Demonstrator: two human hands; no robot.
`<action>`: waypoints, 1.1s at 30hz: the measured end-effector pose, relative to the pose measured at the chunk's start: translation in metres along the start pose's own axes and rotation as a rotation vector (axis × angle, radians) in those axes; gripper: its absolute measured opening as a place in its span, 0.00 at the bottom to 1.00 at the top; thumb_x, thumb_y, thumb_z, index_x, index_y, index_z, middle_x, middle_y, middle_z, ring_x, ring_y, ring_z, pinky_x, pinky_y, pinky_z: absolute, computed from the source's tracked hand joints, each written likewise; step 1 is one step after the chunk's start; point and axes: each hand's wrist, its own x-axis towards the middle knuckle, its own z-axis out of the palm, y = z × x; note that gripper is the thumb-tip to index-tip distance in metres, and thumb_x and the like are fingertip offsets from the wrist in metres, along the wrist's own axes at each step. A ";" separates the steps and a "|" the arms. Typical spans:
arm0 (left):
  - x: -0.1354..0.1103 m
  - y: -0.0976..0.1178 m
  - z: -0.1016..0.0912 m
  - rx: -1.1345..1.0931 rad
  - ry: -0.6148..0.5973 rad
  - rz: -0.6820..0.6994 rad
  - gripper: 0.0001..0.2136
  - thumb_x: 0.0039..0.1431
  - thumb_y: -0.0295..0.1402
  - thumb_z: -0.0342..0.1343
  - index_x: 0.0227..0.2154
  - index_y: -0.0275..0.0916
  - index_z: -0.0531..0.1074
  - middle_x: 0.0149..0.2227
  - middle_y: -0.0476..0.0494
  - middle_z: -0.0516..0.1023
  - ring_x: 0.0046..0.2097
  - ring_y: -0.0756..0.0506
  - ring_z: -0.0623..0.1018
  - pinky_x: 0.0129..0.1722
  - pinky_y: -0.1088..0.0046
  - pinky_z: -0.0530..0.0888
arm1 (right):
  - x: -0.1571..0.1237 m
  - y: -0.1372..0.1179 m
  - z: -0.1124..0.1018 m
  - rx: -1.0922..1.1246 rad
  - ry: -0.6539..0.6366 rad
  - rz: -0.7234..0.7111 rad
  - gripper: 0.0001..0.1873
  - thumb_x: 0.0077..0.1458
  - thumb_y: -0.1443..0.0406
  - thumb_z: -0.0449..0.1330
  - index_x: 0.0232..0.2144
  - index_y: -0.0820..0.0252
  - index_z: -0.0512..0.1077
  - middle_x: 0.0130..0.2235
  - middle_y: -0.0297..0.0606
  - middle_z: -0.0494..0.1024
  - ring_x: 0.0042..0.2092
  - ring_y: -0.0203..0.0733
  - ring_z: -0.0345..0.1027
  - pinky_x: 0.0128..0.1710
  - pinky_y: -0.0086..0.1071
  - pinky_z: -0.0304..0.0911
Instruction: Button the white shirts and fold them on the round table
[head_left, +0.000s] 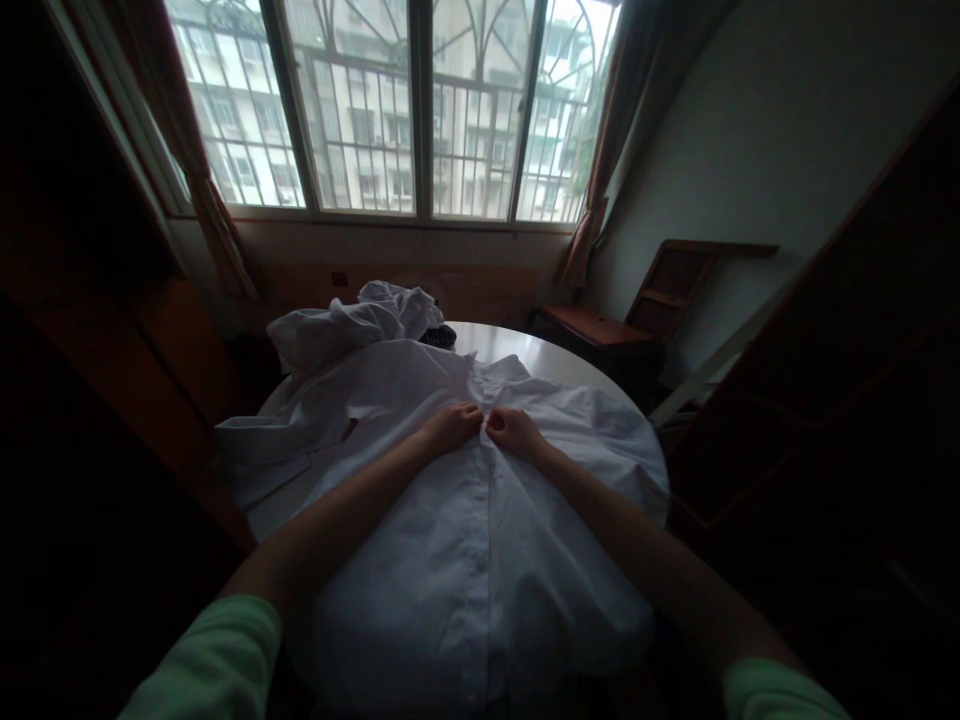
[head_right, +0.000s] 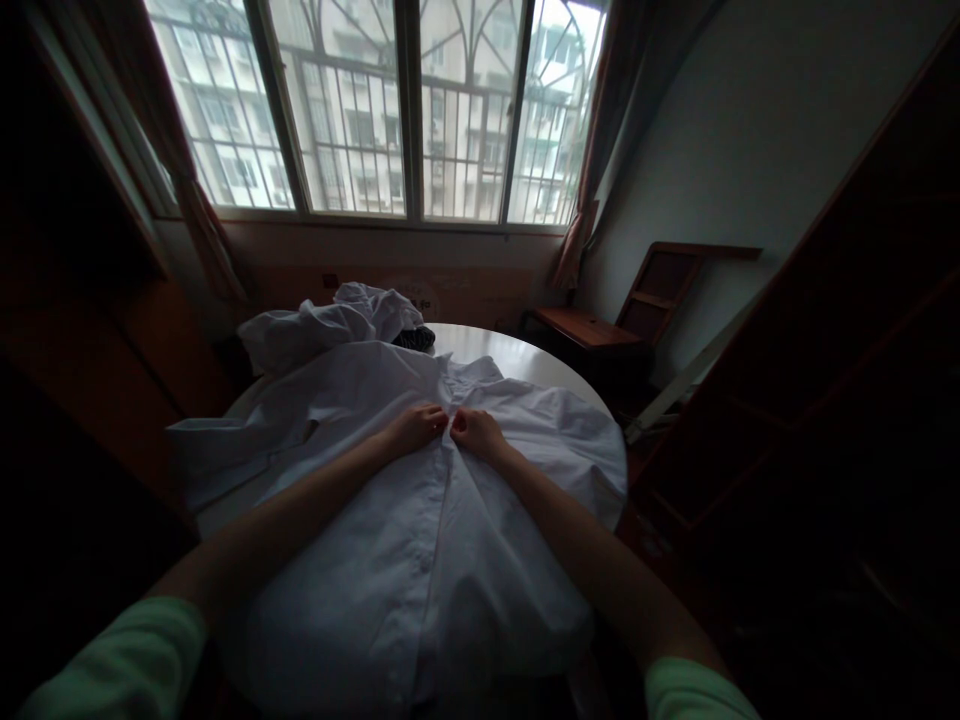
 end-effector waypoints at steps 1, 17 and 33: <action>0.000 0.001 -0.001 -0.001 0.002 -0.010 0.06 0.56 0.26 0.47 0.28 0.34 0.69 0.31 0.44 0.71 0.34 0.50 0.71 0.35 0.77 0.66 | 0.000 -0.001 0.000 -0.001 -0.006 -0.003 0.06 0.45 0.67 0.55 0.25 0.62 0.71 0.26 0.36 0.75 0.28 0.35 0.65 0.27 0.25 0.52; -0.004 0.004 -0.009 0.060 0.054 0.025 0.06 0.53 0.26 0.49 0.32 0.37 0.70 0.32 0.47 0.72 0.35 0.50 0.70 0.35 0.76 0.66 | 0.002 0.002 0.000 0.092 -0.026 0.001 0.08 0.45 0.67 0.56 0.31 0.61 0.71 0.25 0.33 0.73 0.27 0.34 0.64 0.27 0.25 0.53; -0.005 0.006 -0.010 -0.047 0.071 0.013 0.05 0.51 0.26 0.49 0.29 0.37 0.70 0.33 0.46 0.72 0.36 0.51 0.71 0.36 0.77 0.67 | 0.004 0.005 0.000 0.107 0.005 -0.006 0.07 0.40 0.66 0.59 0.26 0.61 0.73 0.24 0.34 0.75 0.26 0.34 0.66 0.26 0.24 0.54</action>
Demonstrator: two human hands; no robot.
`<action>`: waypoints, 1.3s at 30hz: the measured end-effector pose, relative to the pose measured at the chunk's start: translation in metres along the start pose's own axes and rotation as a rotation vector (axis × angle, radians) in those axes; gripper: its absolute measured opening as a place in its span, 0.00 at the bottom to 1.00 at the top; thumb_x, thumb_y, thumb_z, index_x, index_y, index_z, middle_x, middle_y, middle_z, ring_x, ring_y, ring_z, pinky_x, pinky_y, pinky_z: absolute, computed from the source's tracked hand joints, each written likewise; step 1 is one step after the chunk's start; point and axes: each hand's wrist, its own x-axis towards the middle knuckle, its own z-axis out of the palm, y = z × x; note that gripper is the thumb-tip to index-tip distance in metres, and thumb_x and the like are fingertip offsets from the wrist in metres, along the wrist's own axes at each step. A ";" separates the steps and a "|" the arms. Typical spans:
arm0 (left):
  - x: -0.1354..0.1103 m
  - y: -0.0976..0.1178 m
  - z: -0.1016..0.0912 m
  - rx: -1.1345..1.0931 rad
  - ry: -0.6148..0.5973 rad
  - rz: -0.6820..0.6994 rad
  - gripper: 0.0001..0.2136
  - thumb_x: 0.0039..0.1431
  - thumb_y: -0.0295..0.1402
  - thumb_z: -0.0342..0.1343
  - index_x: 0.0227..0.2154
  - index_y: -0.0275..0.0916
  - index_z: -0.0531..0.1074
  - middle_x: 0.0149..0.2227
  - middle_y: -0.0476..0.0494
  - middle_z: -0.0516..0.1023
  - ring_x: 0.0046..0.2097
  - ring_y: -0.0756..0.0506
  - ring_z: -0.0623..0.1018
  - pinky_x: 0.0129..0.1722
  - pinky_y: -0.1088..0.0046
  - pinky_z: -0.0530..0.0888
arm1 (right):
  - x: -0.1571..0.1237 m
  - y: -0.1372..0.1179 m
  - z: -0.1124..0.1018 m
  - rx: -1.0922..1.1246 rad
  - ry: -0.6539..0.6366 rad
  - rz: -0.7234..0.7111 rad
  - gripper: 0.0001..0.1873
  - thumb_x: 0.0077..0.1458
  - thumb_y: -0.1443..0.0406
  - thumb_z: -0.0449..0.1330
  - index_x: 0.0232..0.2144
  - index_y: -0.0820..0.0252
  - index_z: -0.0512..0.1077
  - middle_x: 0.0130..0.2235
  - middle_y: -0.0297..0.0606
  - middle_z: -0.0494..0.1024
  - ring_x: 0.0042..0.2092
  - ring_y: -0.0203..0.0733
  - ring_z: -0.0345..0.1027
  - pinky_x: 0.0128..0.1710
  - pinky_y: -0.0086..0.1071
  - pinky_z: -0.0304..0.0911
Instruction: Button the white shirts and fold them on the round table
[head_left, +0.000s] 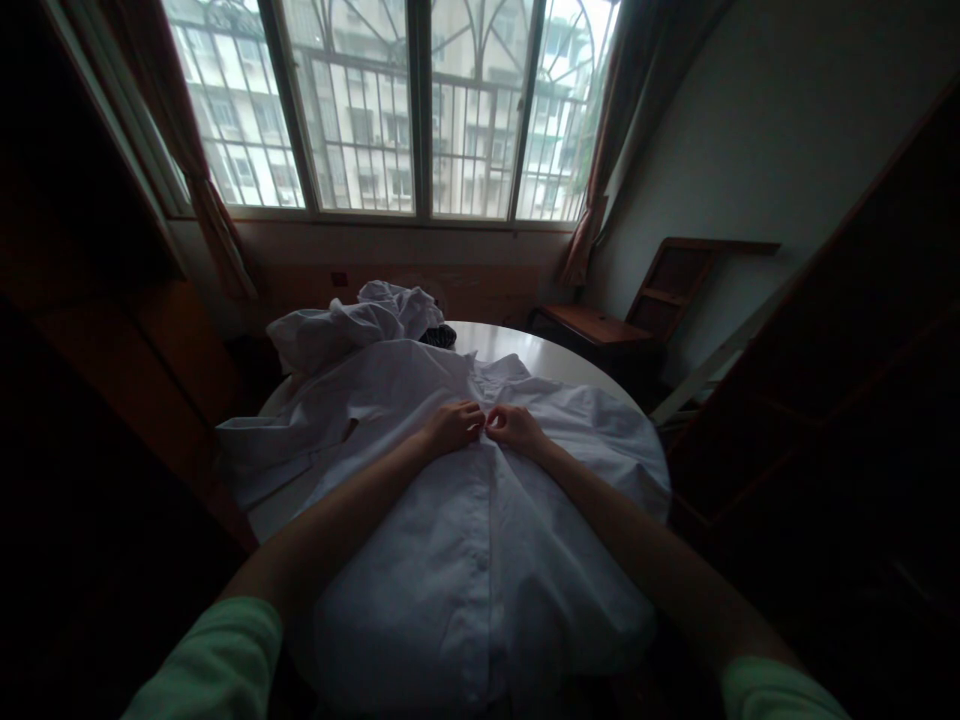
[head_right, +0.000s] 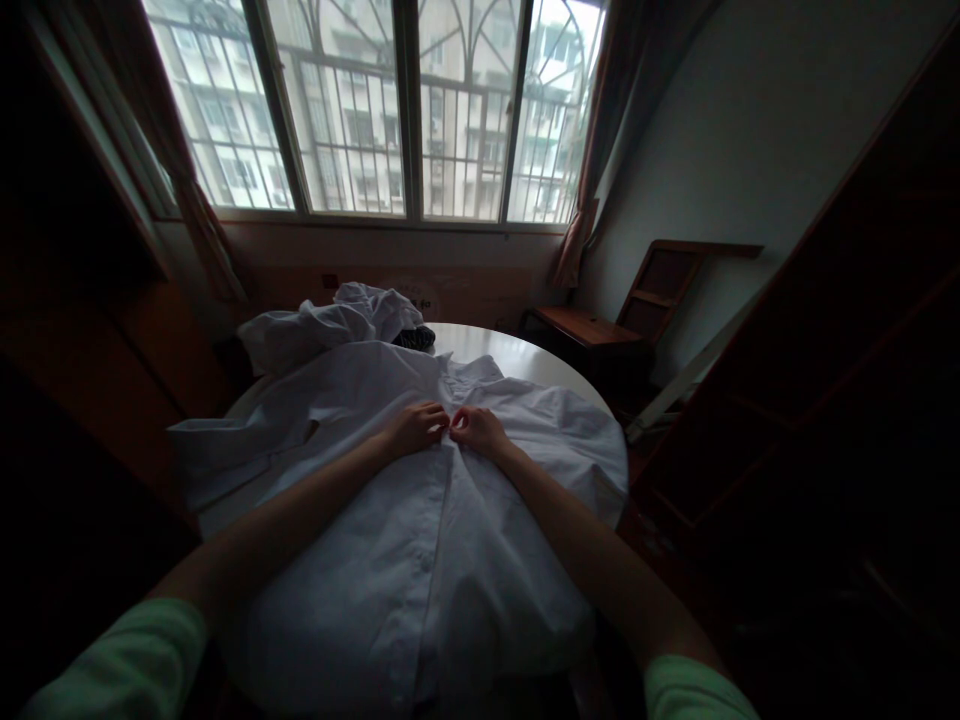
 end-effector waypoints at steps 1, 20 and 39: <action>0.000 0.000 0.000 -0.008 0.003 -0.002 0.06 0.51 0.26 0.49 0.29 0.37 0.70 0.33 0.46 0.72 0.36 0.50 0.71 0.36 0.77 0.67 | 0.000 -0.001 0.000 -0.007 0.002 0.004 0.07 0.40 0.66 0.59 0.26 0.61 0.74 0.24 0.34 0.75 0.26 0.34 0.66 0.26 0.25 0.55; -0.001 -0.004 0.006 -0.086 0.071 -0.070 0.09 0.52 0.23 0.49 0.34 0.37 0.70 0.32 0.45 0.75 0.35 0.51 0.73 0.35 0.78 0.68 | -0.004 -0.004 -0.002 0.000 0.092 0.020 0.07 0.41 0.64 0.59 0.27 0.60 0.73 0.23 0.34 0.74 0.25 0.34 0.67 0.26 0.25 0.56; 0.000 -0.009 0.009 -0.890 0.155 -0.445 0.14 0.50 0.39 0.52 0.34 0.32 0.74 0.32 0.44 0.77 0.32 0.50 0.74 0.32 0.78 0.68 | -0.001 0.001 -0.003 0.267 0.116 0.085 0.10 0.39 0.63 0.59 0.25 0.65 0.74 0.17 0.30 0.67 0.20 0.30 0.57 0.21 0.23 0.50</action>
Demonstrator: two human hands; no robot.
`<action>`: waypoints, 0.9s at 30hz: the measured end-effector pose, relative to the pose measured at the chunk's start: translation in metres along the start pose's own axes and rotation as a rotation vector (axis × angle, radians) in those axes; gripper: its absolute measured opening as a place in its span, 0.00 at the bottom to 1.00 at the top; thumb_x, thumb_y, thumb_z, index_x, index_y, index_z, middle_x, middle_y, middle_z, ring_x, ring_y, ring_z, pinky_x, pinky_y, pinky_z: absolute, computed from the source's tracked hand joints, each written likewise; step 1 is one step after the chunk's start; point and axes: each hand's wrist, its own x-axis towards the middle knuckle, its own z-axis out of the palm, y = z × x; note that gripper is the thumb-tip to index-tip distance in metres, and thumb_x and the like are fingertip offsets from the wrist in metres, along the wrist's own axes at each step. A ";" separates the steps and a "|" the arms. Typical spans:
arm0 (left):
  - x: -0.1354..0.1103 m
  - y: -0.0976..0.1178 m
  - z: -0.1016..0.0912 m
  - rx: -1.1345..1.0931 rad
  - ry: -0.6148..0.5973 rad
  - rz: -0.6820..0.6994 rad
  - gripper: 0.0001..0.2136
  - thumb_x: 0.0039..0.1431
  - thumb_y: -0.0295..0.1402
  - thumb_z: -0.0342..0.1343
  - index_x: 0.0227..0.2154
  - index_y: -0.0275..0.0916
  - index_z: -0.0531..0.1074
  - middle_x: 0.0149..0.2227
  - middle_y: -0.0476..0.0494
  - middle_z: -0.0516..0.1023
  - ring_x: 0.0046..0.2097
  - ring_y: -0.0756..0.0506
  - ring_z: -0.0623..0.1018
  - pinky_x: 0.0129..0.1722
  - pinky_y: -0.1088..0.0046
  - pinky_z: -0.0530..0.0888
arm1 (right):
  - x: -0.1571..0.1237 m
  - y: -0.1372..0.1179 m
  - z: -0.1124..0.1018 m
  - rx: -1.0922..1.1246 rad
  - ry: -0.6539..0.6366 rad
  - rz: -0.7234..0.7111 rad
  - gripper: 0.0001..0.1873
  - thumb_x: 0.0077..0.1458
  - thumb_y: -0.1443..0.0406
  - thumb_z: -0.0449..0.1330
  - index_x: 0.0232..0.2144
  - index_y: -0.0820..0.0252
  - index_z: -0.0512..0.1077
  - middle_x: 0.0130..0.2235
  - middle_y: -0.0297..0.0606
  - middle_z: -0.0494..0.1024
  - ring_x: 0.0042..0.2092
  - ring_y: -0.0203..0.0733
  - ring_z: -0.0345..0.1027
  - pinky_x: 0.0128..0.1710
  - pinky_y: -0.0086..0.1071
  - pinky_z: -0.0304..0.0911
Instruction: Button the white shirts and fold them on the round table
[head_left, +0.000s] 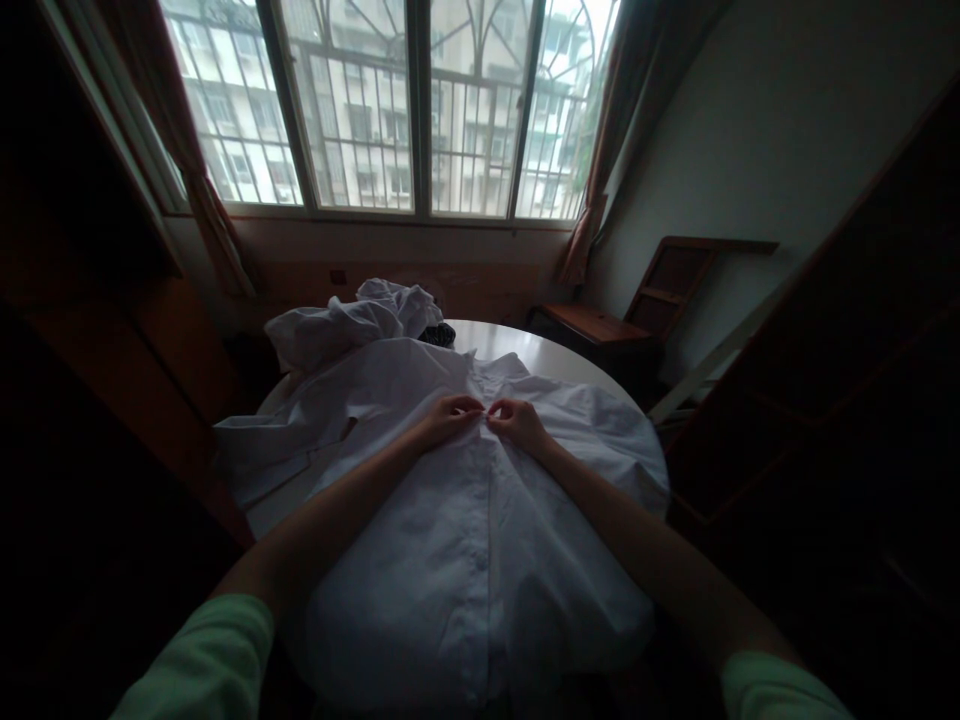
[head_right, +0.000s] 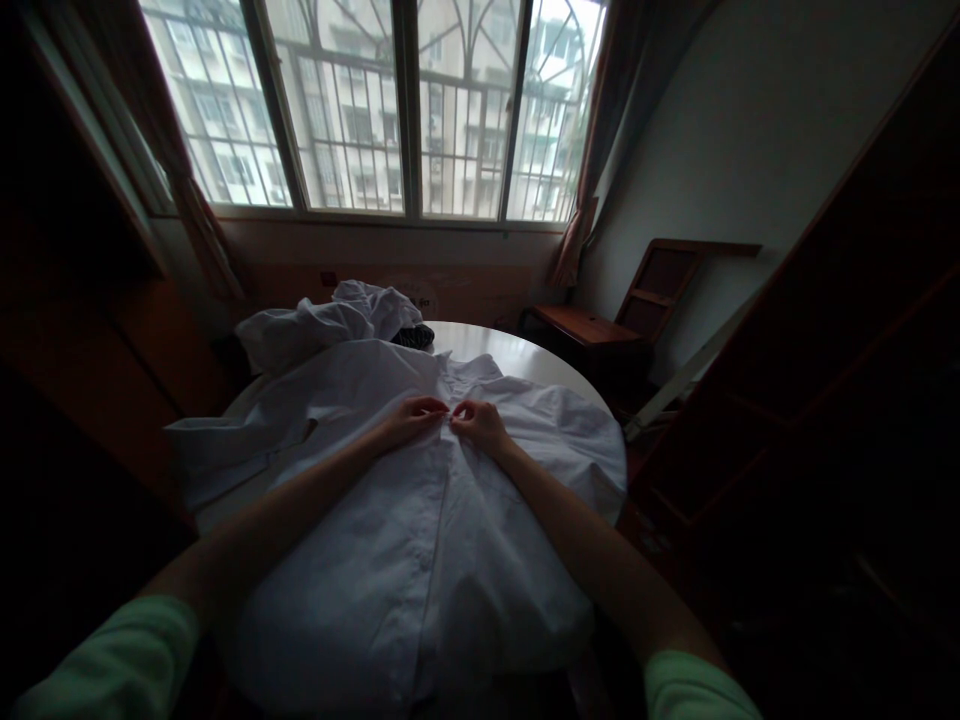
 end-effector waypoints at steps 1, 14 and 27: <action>0.000 0.001 0.000 -0.033 -0.015 -0.022 0.15 0.50 0.39 0.53 0.34 0.32 0.74 0.32 0.43 0.77 0.33 0.49 0.74 0.32 0.77 0.68 | 0.000 0.001 0.000 0.020 -0.004 0.016 0.11 0.39 0.63 0.59 0.26 0.65 0.74 0.17 0.30 0.67 0.20 0.30 0.57 0.20 0.23 0.50; -0.004 0.006 -0.007 -0.379 -0.238 -0.275 0.18 0.48 0.34 0.55 0.43 0.33 0.72 0.34 0.43 0.78 0.30 0.51 0.73 0.30 0.79 0.66 | 0.000 0.002 0.002 -0.045 0.013 -0.072 0.08 0.40 0.65 0.59 0.26 0.63 0.74 0.17 0.29 0.66 0.20 0.29 0.56 0.22 0.23 0.51; 0.005 -0.007 0.003 -0.188 -0.172 -0.086 0.17 0.44 0.20 0.48 0.36 0.36 0.76 0.40 0.45 0.77 0.41 0.49 0.74 0.45 0.72 0.68 | -0.004 -0.005 0.004 -0.073 0.030 -0.177 0.06 0.45 0.68 0.56 0.27 0.62 0.73 0.18 0.28 0.66 0.21 0.29 0.57 0.23 0.23 0.50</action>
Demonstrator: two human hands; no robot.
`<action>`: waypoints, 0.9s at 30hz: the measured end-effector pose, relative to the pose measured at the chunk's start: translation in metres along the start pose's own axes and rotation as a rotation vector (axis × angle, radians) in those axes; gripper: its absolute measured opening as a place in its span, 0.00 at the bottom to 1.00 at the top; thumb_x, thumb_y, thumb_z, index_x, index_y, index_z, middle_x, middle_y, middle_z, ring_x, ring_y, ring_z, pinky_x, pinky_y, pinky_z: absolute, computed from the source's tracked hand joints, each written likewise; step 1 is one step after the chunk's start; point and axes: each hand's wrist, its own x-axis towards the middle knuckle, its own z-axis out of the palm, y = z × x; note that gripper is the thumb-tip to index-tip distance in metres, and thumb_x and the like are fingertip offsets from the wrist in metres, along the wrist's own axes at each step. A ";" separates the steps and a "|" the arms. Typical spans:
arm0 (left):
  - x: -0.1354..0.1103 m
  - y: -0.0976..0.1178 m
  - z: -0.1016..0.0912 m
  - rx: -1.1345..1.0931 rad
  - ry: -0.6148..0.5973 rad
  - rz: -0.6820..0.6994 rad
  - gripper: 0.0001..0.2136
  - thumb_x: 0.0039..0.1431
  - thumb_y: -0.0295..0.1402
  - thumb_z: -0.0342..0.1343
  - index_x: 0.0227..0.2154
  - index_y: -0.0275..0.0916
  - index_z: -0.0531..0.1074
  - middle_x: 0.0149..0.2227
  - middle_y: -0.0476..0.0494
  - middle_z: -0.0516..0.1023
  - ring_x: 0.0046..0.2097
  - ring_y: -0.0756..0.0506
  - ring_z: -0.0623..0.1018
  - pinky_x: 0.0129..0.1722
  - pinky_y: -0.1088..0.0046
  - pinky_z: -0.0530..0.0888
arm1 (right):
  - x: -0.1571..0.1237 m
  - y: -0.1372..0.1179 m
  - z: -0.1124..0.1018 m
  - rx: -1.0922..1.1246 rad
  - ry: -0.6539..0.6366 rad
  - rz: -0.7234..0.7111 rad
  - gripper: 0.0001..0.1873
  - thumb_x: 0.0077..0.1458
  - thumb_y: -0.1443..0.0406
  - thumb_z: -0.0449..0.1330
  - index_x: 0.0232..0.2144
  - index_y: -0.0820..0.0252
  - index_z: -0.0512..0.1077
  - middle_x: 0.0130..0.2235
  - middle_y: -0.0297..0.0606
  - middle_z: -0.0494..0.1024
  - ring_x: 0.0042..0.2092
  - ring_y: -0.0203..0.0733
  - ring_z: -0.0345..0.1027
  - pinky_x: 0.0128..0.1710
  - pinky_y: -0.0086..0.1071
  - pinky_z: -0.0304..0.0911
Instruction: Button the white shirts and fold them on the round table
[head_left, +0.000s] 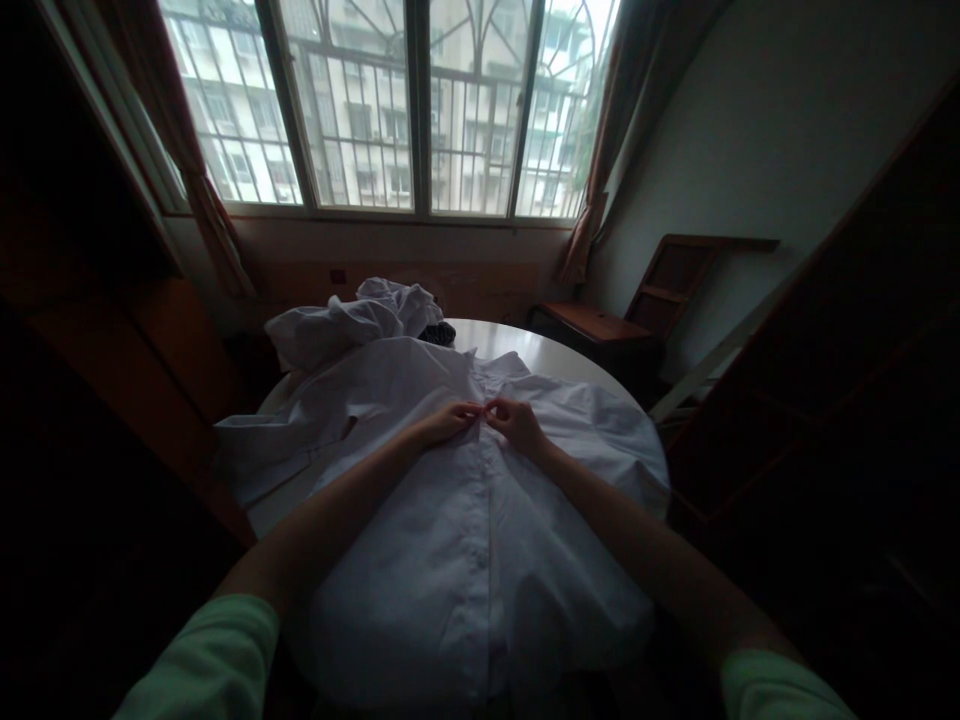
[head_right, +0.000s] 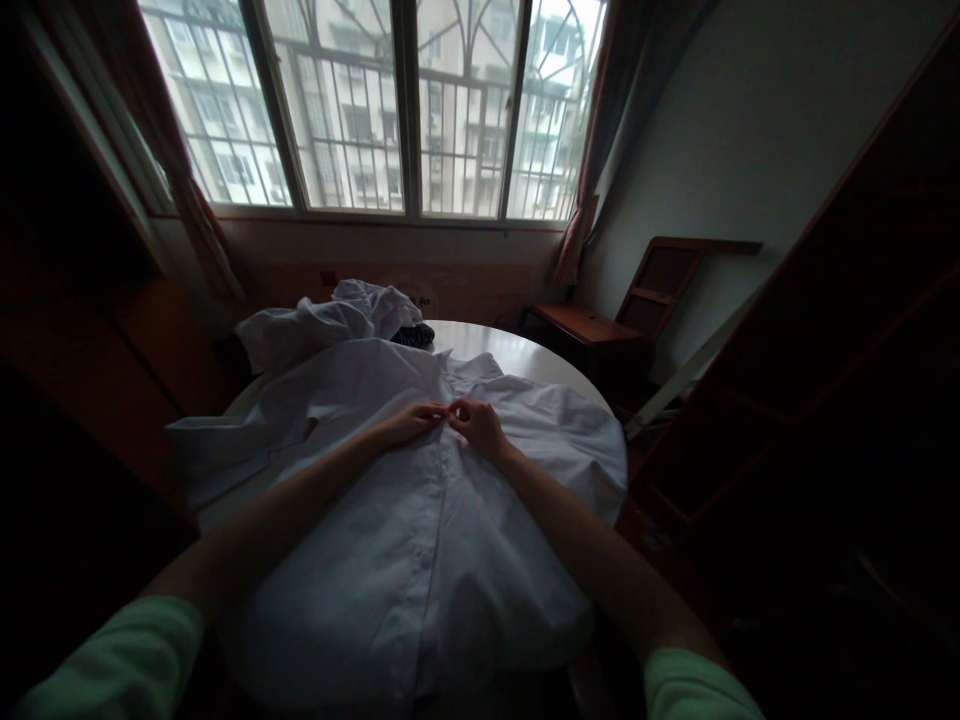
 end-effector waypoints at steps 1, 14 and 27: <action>0.000 0.000 0.000 0.024 0.014 0.009 0.18 0.44 0.19 0.48 0.37 0.36 0.75 0.42 0.44 0.77 0.42 0.49 0.74 0.45 0.73 0.67 | 0.001 0.000 -0.001 -0.006 0.023 0.026 0.07 0.45 0.68 0.56 0.28 0.63 0.73 0.18 0.28 0.65 0.21 0.29 0.57 0.23 0.23 0.51; 0.002 0.002 0.001 0.121 0.001 0.034 0.20 0.44 0.17 0.45 0.39 0.35 0.75 0.44 0.42 0.75 0.44 0.48 0.73 0.47 0.72 0.66 | 0.001 0.003 0.001 -0.145 -0.017 0.135 0.07 0.43 0.67 0.56 0.28 0.60 0.72 0.21 0.31 0.70 0.24 0.33 0.62 0.26 0.25 0.54; 0.003 -0.002 0.002 0.151 -0.015 0.044 0.20 0.43 0.16 0.46 0.38 0.35 0.75 0.42 0.42 0.76 0.43 0.48 0.73 0.45 0.73 0.67 | 0.002 0.003 -0.002 -0.180 -0.118 0.109 0.08 0.45 0.68 0.55 0.28 0.62 0.74 0.23 0.34 0.72 0.26 0.34 0.63 0.27 0.25 0.54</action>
